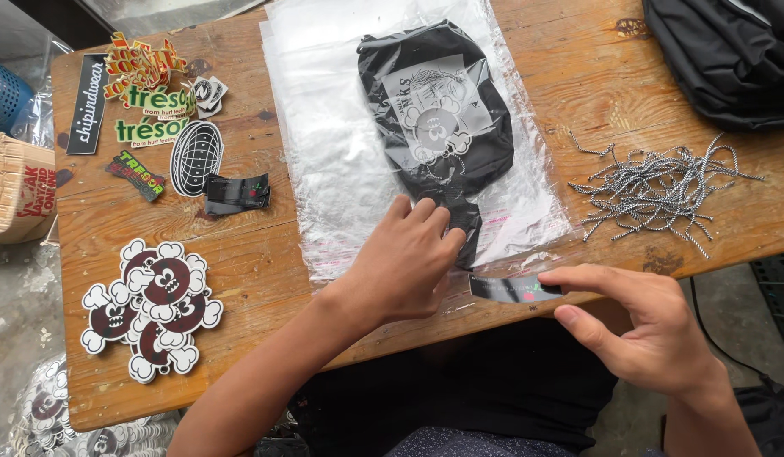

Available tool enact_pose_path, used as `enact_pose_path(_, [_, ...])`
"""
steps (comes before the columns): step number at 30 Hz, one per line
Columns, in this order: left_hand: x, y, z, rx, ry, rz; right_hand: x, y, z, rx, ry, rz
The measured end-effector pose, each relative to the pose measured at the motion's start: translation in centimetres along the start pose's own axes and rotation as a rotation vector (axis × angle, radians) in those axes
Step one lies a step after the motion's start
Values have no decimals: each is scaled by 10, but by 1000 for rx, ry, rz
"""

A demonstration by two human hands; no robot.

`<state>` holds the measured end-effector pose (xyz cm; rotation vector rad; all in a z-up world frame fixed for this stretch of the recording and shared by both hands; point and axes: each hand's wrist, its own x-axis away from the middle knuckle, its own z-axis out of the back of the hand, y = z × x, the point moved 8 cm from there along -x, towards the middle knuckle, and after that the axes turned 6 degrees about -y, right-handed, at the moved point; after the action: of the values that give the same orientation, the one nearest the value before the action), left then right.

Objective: The person attaches a skull-and-crossbones sticker to a small black bag using a metal chain, then places the bag into a clear plastic bag and seals it. This process is repeated for multiple bags.

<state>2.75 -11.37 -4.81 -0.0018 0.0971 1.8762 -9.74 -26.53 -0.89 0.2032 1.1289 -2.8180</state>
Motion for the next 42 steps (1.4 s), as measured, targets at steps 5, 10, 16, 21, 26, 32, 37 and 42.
enact_pose_path(5, [1,-9,29,104,218,31,-2,-10,-7,-168,-94,-47])
enact_pose_path(10, [17,-18,70,218,630,101,-26,-35,-46,39,-390,63])
enact_pose_path(16, [23,-18,76,172,752,82,-72,-21,-76,176,-267,-26])
enact_pose_path(21, [25,-16,74,98,840,63,-106,3,-85,278,-123,-125])
enact_pose_path(26, [25,-12,69,99,855,56,-124,4,-83,268,-18,-229])
enact_pose_path(32, [24,-11,69,109,850,37,-116,27,-99,523,-79,-308])
enact_pose_path(37, [24,-7,72,103,843,7,-117,-4,-92,420,46,-181])
enact_pose_path(42, [23,-4,72,101,848,-25,-131,1,-106,596,54,13])
